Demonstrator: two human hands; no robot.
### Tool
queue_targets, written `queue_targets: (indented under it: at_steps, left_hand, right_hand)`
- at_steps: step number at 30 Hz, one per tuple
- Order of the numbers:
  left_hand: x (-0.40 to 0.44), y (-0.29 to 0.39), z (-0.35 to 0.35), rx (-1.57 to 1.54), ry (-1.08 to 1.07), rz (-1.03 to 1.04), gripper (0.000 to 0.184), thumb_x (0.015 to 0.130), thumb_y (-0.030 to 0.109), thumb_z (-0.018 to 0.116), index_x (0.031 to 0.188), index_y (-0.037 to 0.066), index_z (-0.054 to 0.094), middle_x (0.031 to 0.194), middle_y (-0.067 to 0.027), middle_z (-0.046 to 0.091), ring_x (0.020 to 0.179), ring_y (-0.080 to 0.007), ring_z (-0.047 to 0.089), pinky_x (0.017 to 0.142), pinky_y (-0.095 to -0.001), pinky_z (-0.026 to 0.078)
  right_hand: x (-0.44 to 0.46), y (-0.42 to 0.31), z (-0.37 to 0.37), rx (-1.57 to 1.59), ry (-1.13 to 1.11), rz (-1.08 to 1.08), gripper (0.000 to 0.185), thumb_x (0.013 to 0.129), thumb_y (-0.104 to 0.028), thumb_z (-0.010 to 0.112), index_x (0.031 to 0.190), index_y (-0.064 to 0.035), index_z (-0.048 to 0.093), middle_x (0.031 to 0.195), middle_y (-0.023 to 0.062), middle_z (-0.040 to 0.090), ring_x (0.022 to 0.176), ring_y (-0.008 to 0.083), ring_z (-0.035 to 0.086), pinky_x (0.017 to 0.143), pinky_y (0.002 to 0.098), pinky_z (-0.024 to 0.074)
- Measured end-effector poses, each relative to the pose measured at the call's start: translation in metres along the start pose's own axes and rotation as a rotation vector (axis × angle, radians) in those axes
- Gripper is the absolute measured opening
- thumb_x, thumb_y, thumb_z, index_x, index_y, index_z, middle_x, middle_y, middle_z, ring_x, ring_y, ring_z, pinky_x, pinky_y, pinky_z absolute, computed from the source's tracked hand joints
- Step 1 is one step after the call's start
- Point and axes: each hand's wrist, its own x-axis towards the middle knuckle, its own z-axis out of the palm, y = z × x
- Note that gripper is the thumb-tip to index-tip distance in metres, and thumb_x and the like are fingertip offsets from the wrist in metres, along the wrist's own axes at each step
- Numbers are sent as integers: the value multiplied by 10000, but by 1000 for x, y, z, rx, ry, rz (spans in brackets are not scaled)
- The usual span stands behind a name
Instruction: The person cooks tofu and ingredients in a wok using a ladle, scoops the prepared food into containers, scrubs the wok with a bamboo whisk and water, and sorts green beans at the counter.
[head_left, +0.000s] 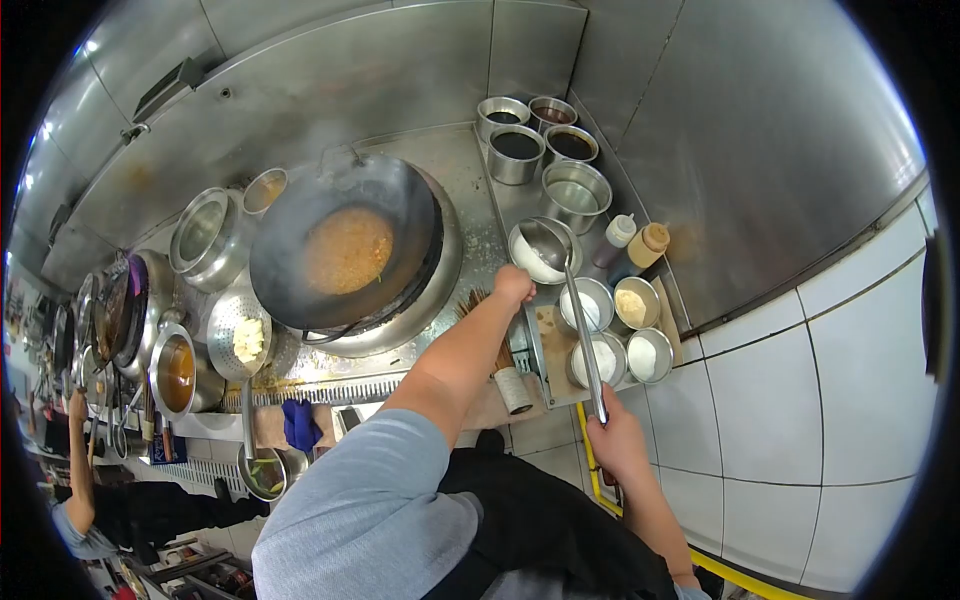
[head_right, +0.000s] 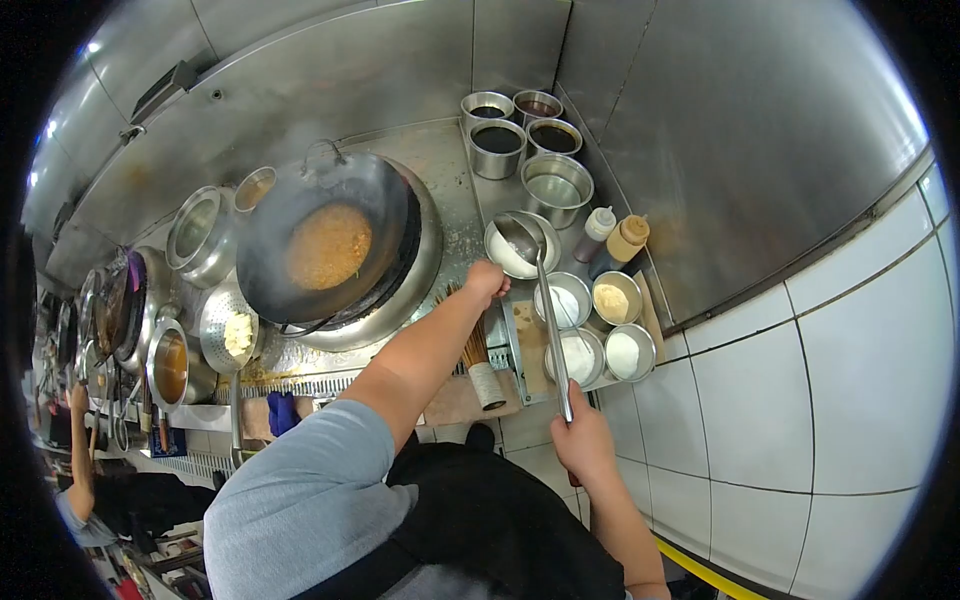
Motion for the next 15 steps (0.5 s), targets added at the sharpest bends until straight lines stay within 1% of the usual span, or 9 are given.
queue_targets:
  at_steps: [1,3,4,6,10,13,15]
  left_hand:
    - [-1,1,1,-1,1,2,184,941,112,449,896,-27,561,705,-94,610,548,-155,566,447,-292,465]
    - [-5,-1,3,-54,52,55,204,861,35,427,769,-57,585,655,-138,605,518,-204,586,420,-321,450]
    - [-6,-1,2,-54,53,55,204,861,35,427,769,-57,585,655,-138,605,518,-204,586,420,-321,450]
    - [-5,0,1,-15,12,9,187,947,125,438,942,-25,551,735,-90,612,550,-160,576,455,-295,481]
    - [-1,0,0,10,1,-2,199,957,140,437,953,-23,551,739,-90,613,551,-162,577,456,-298,481]
    - [0,-1,0,35,-11,-18,218,966,162,438,953,-25,550,739,-91,613,550,-164,577,455,-301,479]
    - [-1,-1,-1,51,-13,-14,234,973,175,435,944,-27,550,741,-93,614,551,-166,578,454,-304,477]
  right_hand:
    - [2,0,0,-1,1,-3,571,798,-139,540,1338,15,438,840,292,625,791,435,624,712,454,495]
    - [3,0,1,3,34,-31,564,798,-136,540,1332,19,444,848,294,624,802,433,625,719,455,494]
    - [4,0,1,4,34,-31,564,798,-136,540,1332,19,444,848,294,624,802,433,625,719,455,494]
    - [7,1,0,19,32,-42,559,793,-128,543,1324,25,451,851,294,624,809,432,626,725,447,495]
    - [14,8,6,75,49,-82,559,786,-120,551,1317,25,457,830,284,627,784,420,630,713,424,500]
    - [18,8,7,88,7,-71,566,779,-119,560,1318,19,458,821,277,624,753,400,632,701,401,499]
    - [22,14,13,90,11,-126,570,780,-105,553,1330,6,453,771,234,625,634,329,633,619,378,502]
